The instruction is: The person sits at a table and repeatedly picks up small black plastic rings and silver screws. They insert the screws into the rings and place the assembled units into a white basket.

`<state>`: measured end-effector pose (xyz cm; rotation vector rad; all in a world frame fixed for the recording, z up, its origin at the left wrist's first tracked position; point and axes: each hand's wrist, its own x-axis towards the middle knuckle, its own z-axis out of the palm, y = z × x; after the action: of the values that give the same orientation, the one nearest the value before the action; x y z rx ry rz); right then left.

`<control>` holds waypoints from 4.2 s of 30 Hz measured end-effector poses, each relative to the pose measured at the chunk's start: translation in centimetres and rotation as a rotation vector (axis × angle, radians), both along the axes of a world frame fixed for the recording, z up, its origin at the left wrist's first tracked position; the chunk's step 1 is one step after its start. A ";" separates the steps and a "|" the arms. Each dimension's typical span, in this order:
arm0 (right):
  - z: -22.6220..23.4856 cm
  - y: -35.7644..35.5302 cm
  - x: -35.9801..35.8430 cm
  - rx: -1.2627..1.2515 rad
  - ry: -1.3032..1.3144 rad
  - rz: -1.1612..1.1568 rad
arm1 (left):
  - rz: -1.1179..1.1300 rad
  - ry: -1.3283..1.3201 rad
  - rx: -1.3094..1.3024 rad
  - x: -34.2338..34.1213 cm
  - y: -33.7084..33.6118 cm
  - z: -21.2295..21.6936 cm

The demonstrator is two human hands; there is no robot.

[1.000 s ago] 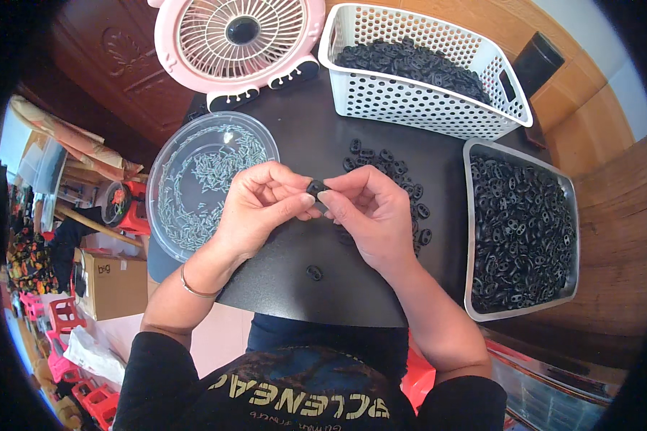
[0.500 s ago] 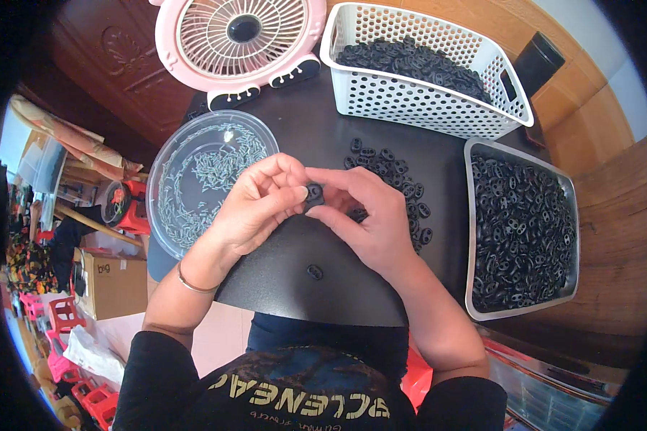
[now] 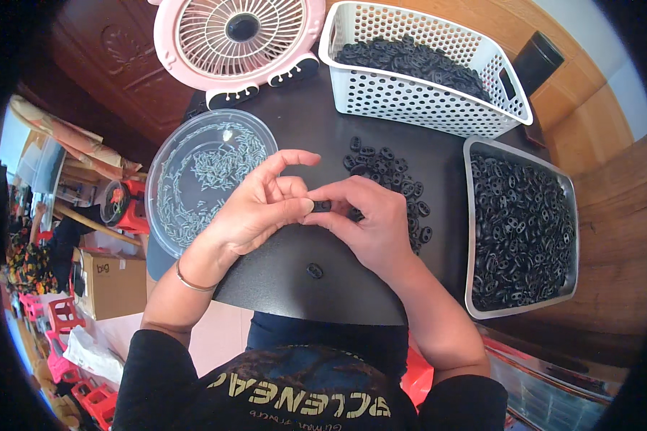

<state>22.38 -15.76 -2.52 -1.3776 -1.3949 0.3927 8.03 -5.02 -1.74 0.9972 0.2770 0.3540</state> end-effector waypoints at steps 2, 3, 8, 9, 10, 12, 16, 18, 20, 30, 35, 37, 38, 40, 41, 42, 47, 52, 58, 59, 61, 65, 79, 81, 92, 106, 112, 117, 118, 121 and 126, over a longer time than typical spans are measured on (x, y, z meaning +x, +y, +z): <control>-0.1 -0.1 0.0 -0.006 0.010 -0.012 | -0.006 -0.015 0.005 0.1 -0.1 0.0; 0.0 -0.2 0.0 -0.017 0.012 -0.019 | -0.006 -0.006 0.000 0.2 -0.1 -0.1; 0.2 0.1 0.0 -0.081 0.093 0.000 | 0.014 0.027 -0.008 0.0 0.1 0.0; 0.1 0.2 0.1 -0.074 0.094 0.011 | 0.013 0.027 -0.013 0.0 0.1 0.0; 0.0 0.2 0.1 -0.067 0.092 0.020 | 0.010 0.023 -0.018 0.0 0.1 0.0; -0.4 0.1 0.3 -0.043 0.090 0.029 | 0.005 0.026 -0.011 0.0 0.0 0.1; 0.0 0.0 0.4 -0.012 -0.012 0.012 | 0.022 0.029 0.012 0.0 -0.2 0.3; 0.9 0.5 0.3 -0.016 -0.030 -0.092 | 0.062 0.040 0.025 -0.1 -0.2 0.3; 2.8 1.5 0.5 -0.052 0.104 -0.220 | 0.118 0.072 0.048 -0.3 -0.1 0.3; 8.3 7.7 10.8 0.334 -0.760 -0.880 | -0.050 0.134 0.438 -0.2 -0.8 1.0; 6.4 1.5 2.5 -0.188 -0.252 0.023 | 0.196 0.126 0.687 -1.9 1.7 2.0; 5.4 0.0 0.8 -0.323 -0.378 0.309 | 0.358 0.167 0.838 -3.4 3.5 2.6; 4.6 -0.6 0.5 -0.402 -0.301 0.411 | 0.434 0.185 0.887 -4.0 4.2 2.8; 3.4 -1.0 0.2 -0.403 -0.287 0.458 | 0.430 0.342 1.192 -5.1 4.8 3.4; 3.1 -1.1 0.2 -0.401 -0.279 0.433 | 0.374 0.423 1.336 -5.5 4.7 4.0; 2.8 -1.1 0.3 -0.398 -0.270 0.408 | 0.314 0.506 1.479 -5.9 4.5 4.4; 2.1 -0.4 0.2 -0.277 -0.182 0.241 | 0.149 0.639 1.725 -7.1 3.9 2.8; 0.2 -0.4 0.8 -0.187 -0.102 0.124 | 0.121 0.635 1.774 -7.5 4.1 2.1; 0.1 -0.5 1.2 -0.167 -0.110 0.066 | 0.058 0.685 1.858 -7.2 3.9 2.1; 0.1 -0.5 1.1 -0.163 -0.109 0.067 | 0.049 0.709 1.879 -7.2 3.9 2.1; 0.1 -0.6 1.0 -0.156 -0.108 0.067 | 0.053 0.738 1.909 -6.9 3.7 2.1; -0.2 -0.6 0.9 -0.151 -0.099 0.072 | 0.111 0.637 1.818 -7.4 4.3 2.0; 0.2 -0.7 -0.2 -0.051 -0.014 0.076 | 0.168 0.272 0.980 -6.1 2.6 2.8; 0.2 -0.7 -0.2 -0.039 0.014 0.117 | 0.065 0.252 0.849 -4.8 1.6 2.7; -0.1 -0.8 0.9 0.059 -0.028 0.187 | -0.076 0.110 0.504 -0.9 0.0 2.2; 0.3 -1.0 2.5 0.184 0.395 -0.145 | 0.099 0.181 1.541 2.4 -2.2 1.4; 0.3 -1.1 3.0 0.241 0.434 -0.137 | 0.077 0.285 1.739 4.3 -1.5 -0.4; 0.3 -1.1 3.0 0.248 0.439 -0.133 | 0.036 0.347 1.771 5.2 -1.6 -1.1; 0.3 -1.1 3.0 0.239 0.433 -0.145 | 0.035 0.341 1.784 5.3 -1.6 -1.1; 0.4 -1.1 2.9 0.215 0.426 -0.170 | -0.005 0.323 1.832 5.5 -1.7 -1.2; 0.4 -1.0 2.7 0.203 0.440 -0.167 | -0.046 0.269 1.959 5.6 -1.9 -0.9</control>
<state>25.08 -16.79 -2.15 -1.1465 -0.9249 0.4030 13.65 -6.93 -2.64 2.9844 0.0632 0.3954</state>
